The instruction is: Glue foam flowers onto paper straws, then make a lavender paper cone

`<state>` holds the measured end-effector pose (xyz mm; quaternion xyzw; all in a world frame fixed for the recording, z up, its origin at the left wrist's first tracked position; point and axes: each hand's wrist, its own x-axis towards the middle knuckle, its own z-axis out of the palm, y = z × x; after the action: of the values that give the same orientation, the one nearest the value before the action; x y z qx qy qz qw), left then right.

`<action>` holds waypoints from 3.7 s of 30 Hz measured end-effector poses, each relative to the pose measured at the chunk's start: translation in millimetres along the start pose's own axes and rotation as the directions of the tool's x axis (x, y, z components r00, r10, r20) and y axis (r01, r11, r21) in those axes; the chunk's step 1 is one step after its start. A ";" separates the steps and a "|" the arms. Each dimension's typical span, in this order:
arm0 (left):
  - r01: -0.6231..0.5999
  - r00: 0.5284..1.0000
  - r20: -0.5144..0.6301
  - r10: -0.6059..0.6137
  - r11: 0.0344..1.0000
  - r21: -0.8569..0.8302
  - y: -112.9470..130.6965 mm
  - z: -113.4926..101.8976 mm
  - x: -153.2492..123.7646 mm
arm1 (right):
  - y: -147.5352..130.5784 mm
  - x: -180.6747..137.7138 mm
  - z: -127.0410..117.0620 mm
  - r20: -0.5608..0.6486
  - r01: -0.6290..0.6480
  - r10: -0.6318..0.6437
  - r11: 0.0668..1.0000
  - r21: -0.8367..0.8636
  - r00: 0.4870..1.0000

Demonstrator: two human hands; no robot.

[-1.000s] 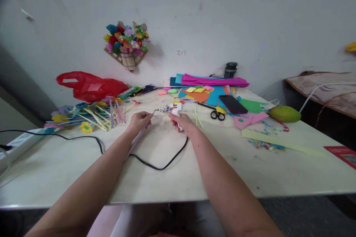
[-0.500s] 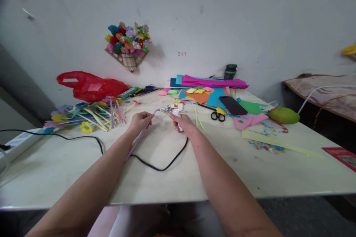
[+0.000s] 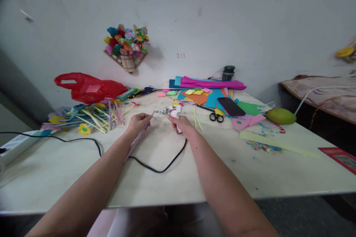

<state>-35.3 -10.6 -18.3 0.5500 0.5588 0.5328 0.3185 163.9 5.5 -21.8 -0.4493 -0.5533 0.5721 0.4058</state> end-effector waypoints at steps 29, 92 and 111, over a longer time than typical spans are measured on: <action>0.133 0.991 0.060 -0.122 0.960 -0.247 -8.5 0.2 0.6 | -2.4 -3.1 5.1 -0.018 0.020 -0.021 0.999 -0.043 1.000; 0.225 0.972 0.161 -0.172 0.880 -0.418 -10.4 -5.0 3.0 | 3.1 -0.5 4.6 0.010 0.052 -0.052 0.998 -0.040 0.999; 0.204 0.973 0.092 -0.212 0.603 -0.771 7.9 -34.5 10.0 | 0.7 15.7 24.8 -0.073 0.159 -0.358 0.575 -0.802 0.931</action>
<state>-67.5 -10.9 -0.7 0.2880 0.3361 0.6828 0.5812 135.8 13.8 -24.0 -0.5567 -0.7566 0.1510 0.3081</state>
